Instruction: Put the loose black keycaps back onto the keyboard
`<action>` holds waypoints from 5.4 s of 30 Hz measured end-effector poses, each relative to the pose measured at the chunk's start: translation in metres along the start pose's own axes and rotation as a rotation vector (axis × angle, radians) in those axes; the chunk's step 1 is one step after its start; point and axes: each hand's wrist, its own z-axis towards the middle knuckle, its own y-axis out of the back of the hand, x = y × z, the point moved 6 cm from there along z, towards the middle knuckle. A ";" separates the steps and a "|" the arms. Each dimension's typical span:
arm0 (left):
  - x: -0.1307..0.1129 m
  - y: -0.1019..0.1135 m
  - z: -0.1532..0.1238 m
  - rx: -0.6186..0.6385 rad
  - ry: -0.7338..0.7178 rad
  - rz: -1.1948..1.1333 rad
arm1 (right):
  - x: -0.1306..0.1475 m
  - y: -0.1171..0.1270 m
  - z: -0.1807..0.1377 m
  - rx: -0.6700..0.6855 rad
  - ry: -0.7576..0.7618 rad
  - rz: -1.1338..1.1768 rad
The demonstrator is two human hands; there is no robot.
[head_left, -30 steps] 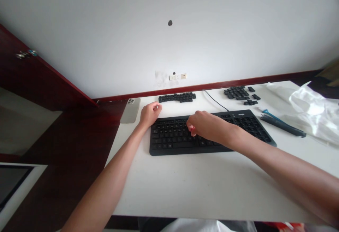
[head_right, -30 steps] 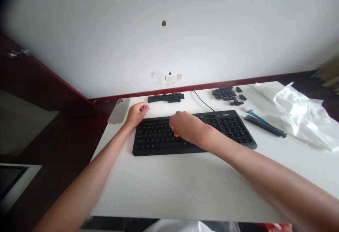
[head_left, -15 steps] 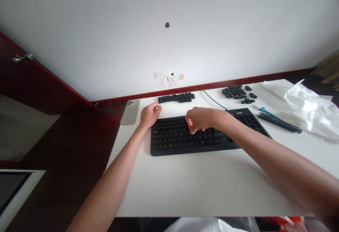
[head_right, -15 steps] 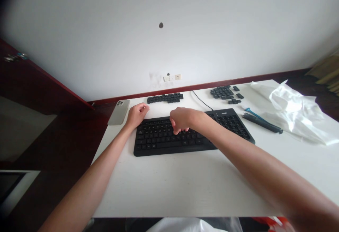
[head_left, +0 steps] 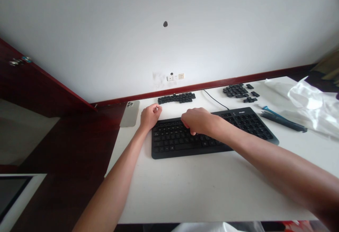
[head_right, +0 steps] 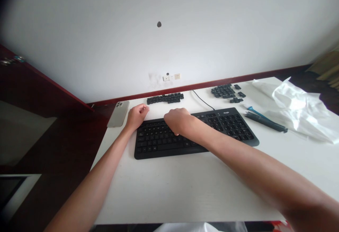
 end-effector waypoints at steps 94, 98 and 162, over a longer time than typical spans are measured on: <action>0.001 0.000 -0.002 0.018 -0.038 -0.052 | -0.042 -0.001 0.044 -0.508 0.432 0.306; 0.000 0.000 -0.002 0.026 -0.039 -0.048 | -0.057 0.000 0.011 -0.572 0.351 0.431; -0.002 0.002 -0.004 0.026 -0.035 -0.041 | -0.055 -0.031 -0.019 -0.452 0.307 0.333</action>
